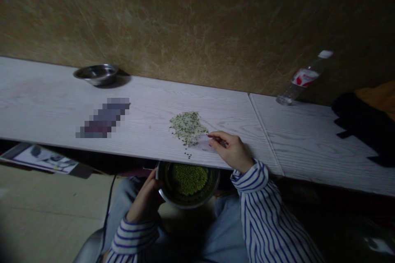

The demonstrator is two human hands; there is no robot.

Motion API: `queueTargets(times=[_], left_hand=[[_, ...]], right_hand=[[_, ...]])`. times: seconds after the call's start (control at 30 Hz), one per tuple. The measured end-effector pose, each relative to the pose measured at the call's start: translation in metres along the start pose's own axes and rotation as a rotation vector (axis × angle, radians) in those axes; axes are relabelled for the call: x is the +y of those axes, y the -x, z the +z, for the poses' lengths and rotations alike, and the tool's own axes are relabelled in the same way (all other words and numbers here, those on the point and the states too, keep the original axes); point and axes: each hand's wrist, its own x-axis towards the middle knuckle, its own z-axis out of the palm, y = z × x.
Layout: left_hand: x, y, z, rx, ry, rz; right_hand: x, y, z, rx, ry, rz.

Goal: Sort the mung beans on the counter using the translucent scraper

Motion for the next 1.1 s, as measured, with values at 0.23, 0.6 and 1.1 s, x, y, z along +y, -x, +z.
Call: queueTargets(times=[0.23,0.6,1.1], left_hand=[[0.0,0.0,0.0,-0.007,-0.016,0.009],[0.0,0.001,0.004,0.013,-0.002,0.008],[0.003,0.001,0.0,0.024,-0.001,0.005]], right_hand=[[-0.003,0.001,0.0,0.002,-0.012,-0.013],[-0.001,-0.001,0.001,0.077,-0.018,-0.012],[-0.009,-0.004,0.017,0.06,-0.037,-0.044]])
